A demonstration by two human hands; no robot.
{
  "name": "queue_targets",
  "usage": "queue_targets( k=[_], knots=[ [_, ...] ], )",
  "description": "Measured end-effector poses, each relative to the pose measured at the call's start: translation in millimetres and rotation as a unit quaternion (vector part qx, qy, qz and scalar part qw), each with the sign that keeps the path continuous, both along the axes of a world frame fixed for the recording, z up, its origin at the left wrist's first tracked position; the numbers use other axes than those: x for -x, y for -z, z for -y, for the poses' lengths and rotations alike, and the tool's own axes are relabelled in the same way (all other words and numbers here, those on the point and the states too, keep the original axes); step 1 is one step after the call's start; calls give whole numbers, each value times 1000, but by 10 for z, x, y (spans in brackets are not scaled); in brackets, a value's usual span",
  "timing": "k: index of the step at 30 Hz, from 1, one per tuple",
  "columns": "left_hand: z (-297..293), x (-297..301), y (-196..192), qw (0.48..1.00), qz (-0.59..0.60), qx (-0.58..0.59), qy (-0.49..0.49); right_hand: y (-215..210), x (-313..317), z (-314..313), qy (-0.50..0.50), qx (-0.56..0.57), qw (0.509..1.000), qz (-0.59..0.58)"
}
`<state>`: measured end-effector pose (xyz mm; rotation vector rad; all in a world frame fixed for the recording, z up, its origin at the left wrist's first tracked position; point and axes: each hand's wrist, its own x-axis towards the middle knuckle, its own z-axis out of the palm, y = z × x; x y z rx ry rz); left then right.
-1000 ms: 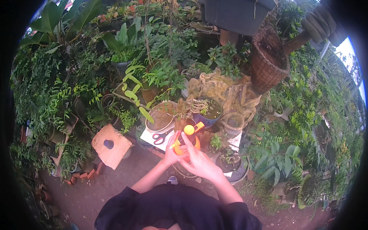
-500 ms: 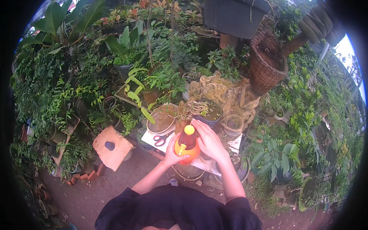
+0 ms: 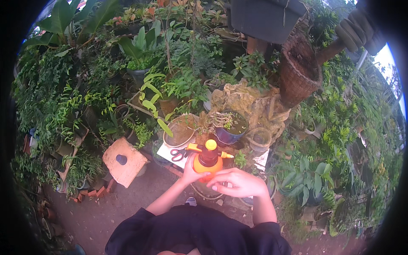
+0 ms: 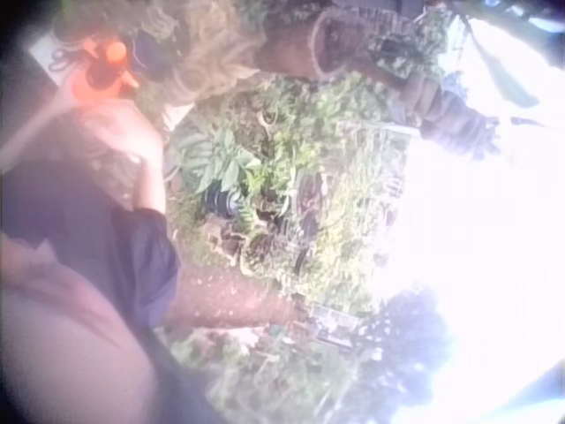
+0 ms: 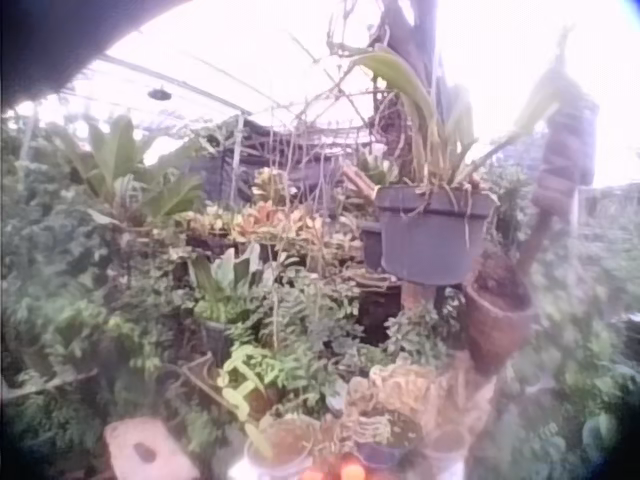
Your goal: The person assembles a manual garden sprayer by attaching the pump handle, inserting the dip tube, and securing the nozzle cap. The person then pumps the handle to pressurize the sprayer and briefly tests the spray nozzle.
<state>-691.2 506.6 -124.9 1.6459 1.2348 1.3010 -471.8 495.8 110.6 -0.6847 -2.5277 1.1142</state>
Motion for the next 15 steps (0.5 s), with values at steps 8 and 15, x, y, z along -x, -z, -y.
queue_targets(
  k=[8,15],
  knots=[
    [8,-25,-90,998,24,-60,-9,496,217,-639,199,-222,955,-6],
    [12,-31,-45,996,34,-79,-27,190,108,-137,153,-7,982,110]
  ],
)
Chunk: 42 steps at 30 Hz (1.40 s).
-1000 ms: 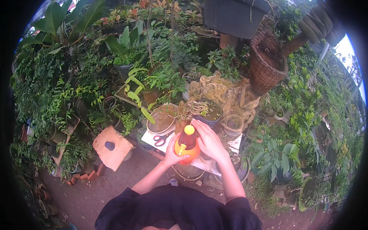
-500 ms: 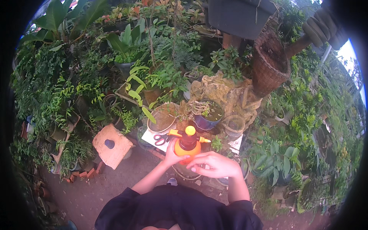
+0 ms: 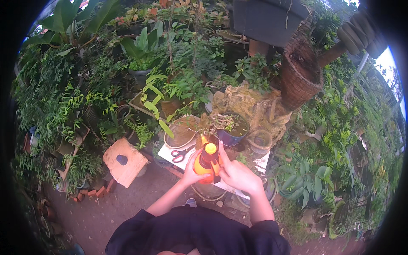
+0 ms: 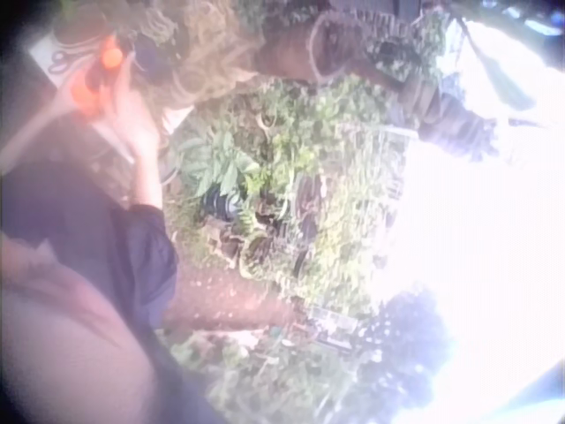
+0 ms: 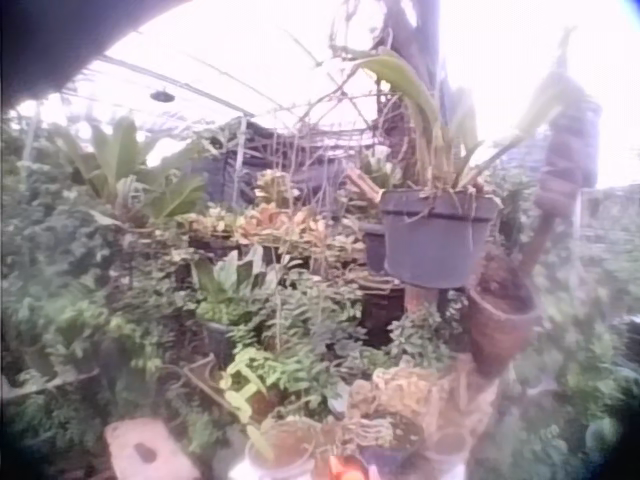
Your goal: The person assembles a manual garden sprayer by attaching the pump handle, inserting the dip tube, and securing the nozzle cap. The person then pumps the handle to pressurize the sprayer and briefly tests the spray nozzle.
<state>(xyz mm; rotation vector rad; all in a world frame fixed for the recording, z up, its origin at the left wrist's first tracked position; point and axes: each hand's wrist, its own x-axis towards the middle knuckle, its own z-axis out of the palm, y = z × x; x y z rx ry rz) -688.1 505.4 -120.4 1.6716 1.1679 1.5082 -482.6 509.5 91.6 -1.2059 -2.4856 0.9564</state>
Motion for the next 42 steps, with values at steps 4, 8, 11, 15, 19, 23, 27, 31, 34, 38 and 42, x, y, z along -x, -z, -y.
queue_targets(
  k=[4,8,11,15,19,23,27,31,34,38,42],
  knots=[
    [6,23,33,996,-1,90,30,-176,-81,207,-153,167,966,-120],
    [-7,9,27,1000,-8,21,6,6,-38,-157,66,-105,985,-123],
    [-16,-3,21,1000,-7,-2,0,198,51,-482,-19,-194,974,-113],
    [-16,-10,28,1000,5,14,11,297,237,-866,-108,-145,972,-148],
    [-16,-3,26,1000,13,22,14,368,351,-1010,-131,-222,965,-39],
    [-19,3,14,1000,-3,5,6,343,220,-885,-64,-218,974,-9],
    [-8,5,30,1000,11,20,13,155,-1,-331,52,-201,973,97],
    [38,51,52,997,41,33,64,-5,-113,154,62,-84,985,137],
    [84,107,10,996,6,38,80,-31,-188,-29,62,-60,990,115],
    [113,148,-132,994,-57,41,79,240,-95,-368,-38,-174,982,-63],
    [112,128,-239,990,-134,12,49,510,-69,-439,-30,-3,995,-97]
  ],
)
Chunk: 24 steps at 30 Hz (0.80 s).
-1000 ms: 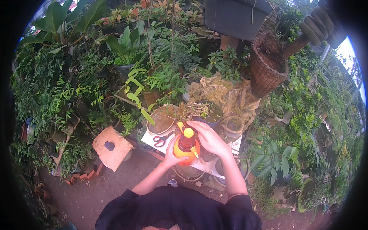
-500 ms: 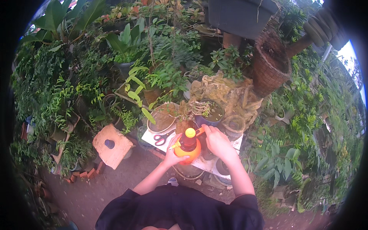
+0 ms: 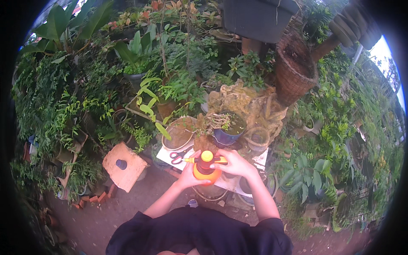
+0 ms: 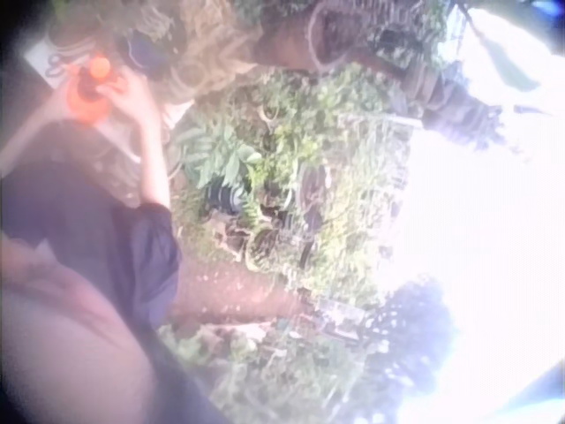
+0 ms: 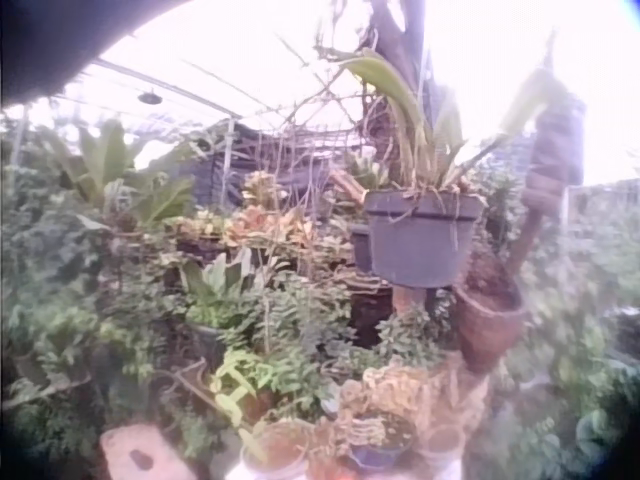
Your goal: The person assembles a manual garden sprayer by attaching the pump handle, inserting the dip tube, and securing the nozzle cap. The person then pumps the handle to pressurize the sprayer and briefly tests the spray nozzle.
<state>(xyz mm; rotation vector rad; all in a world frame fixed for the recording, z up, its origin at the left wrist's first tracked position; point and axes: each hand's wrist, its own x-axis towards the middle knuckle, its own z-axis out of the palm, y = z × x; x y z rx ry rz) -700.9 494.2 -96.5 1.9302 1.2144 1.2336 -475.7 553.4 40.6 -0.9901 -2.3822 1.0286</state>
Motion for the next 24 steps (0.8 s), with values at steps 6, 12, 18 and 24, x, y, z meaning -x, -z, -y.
queue_targets(
  k=[6,12,18,24],
  knots=[
    [-95,-130,19,998,11,59,-36,240,65,119,145,-66,984,-76],
    [-116,-239,31,996,6,-23,-89,520,402,468,346,-139,918,-139],
    [-89,-241,-153,996,18,-3,-82,238,376,469,318,-116,939,-66],
    [-70,-410,-368,982,-71,-52,-164,-384,320,222,190,-310,931,16]
  ],
)
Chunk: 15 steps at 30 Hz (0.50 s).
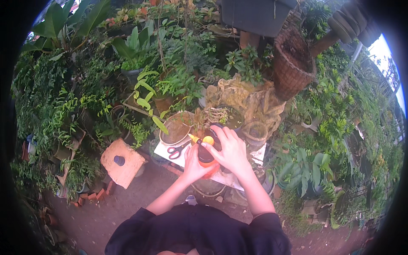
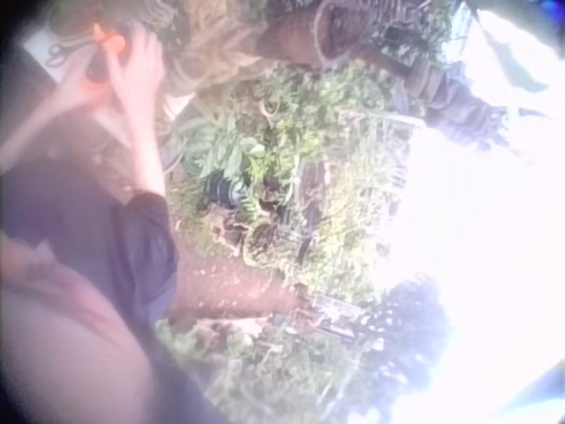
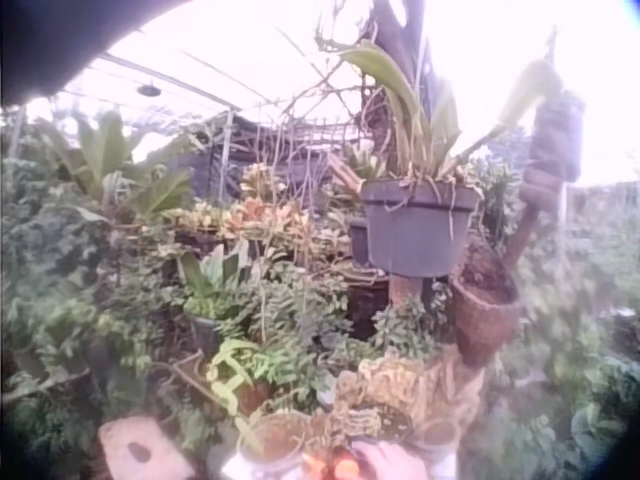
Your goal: The person assembles a manual garden sprayer by attaching the pump handle, inserting the dip tube, and securing the nozzle cap. The person then pumps the handle to pressurize the sprayer and briefly tests the spray nozzle.
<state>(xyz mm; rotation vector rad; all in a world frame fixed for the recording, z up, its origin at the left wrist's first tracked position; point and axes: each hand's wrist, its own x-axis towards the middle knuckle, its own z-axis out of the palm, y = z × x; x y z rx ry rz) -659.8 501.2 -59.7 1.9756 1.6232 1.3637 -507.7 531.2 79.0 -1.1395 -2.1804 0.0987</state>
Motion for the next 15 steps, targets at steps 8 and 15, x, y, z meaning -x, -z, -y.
queue_targets(
  k=[8,15],
  knots=[
    [-131,-155,78,997,56,-8,-50,79,202,-297,-94,-50,988,109],
    [-137,-169,73,996,68,-18,-53,-420,173,-346,-83,-58,994,37]
  ],
)
